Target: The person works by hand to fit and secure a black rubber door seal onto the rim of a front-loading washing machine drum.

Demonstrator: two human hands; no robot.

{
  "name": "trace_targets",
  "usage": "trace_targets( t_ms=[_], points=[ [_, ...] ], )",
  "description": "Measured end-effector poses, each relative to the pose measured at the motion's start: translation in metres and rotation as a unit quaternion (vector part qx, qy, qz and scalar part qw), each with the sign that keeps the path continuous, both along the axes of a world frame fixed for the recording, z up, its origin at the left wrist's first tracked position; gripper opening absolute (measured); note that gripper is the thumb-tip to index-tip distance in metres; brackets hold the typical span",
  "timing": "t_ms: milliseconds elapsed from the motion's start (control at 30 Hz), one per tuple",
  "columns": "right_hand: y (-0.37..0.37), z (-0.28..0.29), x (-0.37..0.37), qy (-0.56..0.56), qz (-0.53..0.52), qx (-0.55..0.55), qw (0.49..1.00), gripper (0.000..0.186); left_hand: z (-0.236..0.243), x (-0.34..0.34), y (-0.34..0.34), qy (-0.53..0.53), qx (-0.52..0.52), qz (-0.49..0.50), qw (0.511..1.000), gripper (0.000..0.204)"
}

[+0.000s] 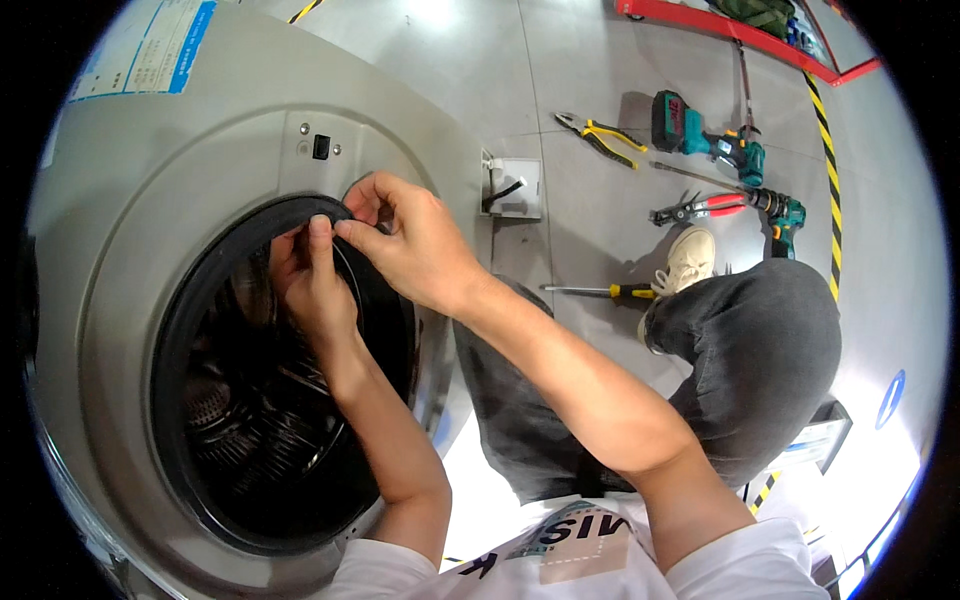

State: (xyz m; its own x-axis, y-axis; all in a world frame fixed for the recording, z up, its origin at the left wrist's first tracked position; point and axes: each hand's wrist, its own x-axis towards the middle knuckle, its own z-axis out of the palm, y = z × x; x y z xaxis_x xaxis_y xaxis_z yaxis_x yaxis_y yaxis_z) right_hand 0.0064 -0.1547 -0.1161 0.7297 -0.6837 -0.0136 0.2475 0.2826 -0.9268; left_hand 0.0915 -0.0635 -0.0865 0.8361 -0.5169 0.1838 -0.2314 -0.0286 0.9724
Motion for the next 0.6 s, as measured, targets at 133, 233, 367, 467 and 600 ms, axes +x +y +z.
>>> trace_targets(
  t_ms=[133,233,367,467,600],
  points=[
    [-0.015,-0.008,-0.001,-0.031,0.071,-0.009,0.997,0.02,-0.004,-0.01,-0.005,-0.051,0.023,0.052,0.997,0.02],
    [-0.031,-0.008,-0.002,-0.025,0.177,0.004,0.984,0.015,-0.008,-0.01,-0.006,-0.082,0.023,0.057,0.995,0.022],
    [-0.046,-0.016,0.002,-0.054,0.217,-0.006,0.975,0.015,-0.015,-0.014,-0.004,-0.094,0.029,0.071,0.993,0.023],
    [-0.06,-0.021,0.008,-0.084,0.236,-0.002,0.968,0.013,-0.017,-0.016,-0.004,-0.125,0.047,0.072,0.988,0.023],
    [-0.067,-0.023,0.013,-0.096,0.251,0.012,0.963,0.009,-0.013,-0.023,-0.007,-0.109,0.052,0.097,0.988,0.024]
  ],
)
